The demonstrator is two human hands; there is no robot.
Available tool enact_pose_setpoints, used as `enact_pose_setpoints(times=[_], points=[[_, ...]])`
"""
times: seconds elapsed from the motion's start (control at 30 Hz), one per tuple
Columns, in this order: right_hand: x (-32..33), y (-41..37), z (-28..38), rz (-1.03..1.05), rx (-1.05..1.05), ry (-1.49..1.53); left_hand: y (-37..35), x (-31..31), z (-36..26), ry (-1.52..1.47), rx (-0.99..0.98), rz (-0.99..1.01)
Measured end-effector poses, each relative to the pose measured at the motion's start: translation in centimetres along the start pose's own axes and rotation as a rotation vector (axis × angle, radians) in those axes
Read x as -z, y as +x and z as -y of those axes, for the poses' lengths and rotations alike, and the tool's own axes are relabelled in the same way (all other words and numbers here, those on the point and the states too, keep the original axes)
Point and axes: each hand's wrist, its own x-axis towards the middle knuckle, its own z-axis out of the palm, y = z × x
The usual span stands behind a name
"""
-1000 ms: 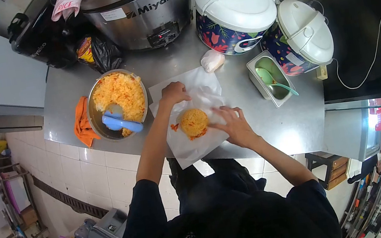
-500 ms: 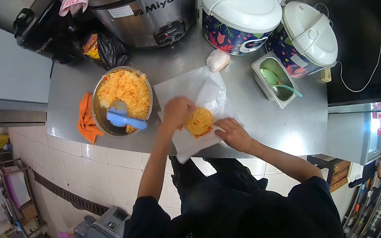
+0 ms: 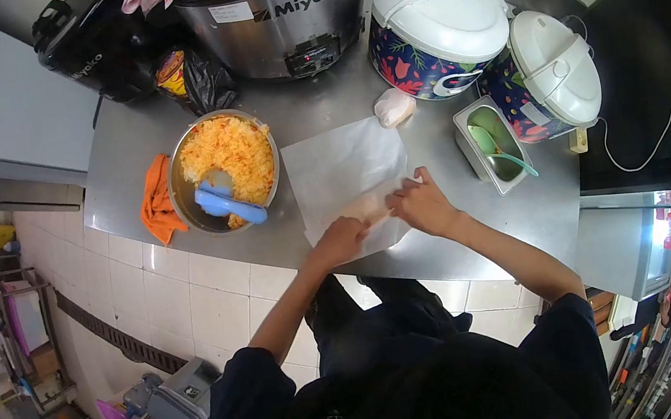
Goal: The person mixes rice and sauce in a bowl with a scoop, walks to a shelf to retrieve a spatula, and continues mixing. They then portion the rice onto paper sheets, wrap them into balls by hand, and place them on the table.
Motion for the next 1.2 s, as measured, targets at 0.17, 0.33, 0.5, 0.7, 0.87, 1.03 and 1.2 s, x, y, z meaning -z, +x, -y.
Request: enact_pose_setpoints(times=[0.17,0.33,0.5,0.7,0.87,1.03,1.2], points=[[-2.3,5.1,-2.5,0.381,-0.145,0.22,2.1,4.3,2.0,-0.22,0.035,0.291],[-3.9,6.9,-6.1,0.556,-0.321,0.395,-0.6,2.2,4.5,0.226,0.532,-0.066],[-3.8,4.9,-2.0,0.113,-0.461,0.027,-1.8,0.7,1.6,0.471,0.36,-0.414],[-11.0,0.0,-2.9,-0.418,-0.046,0.128,-3.0,-3.0,2.5,0.057,0.308,-0.323],[-6.8,-2.3,-1.9,-0.461,0.015,0.12,-5.3,-3.7,0.6,0.074,0.057,-0.59],[-5.4,0.3,-4.0,-0.013,0.031,0.099,-4.4,-1.9,3.9,0.171,-0.063,-0.3],[-5.3,6.4,-3.0,0.029,-0.231,-0.036,0.8,1.0,3.8,0.077,0.326,0.011]])
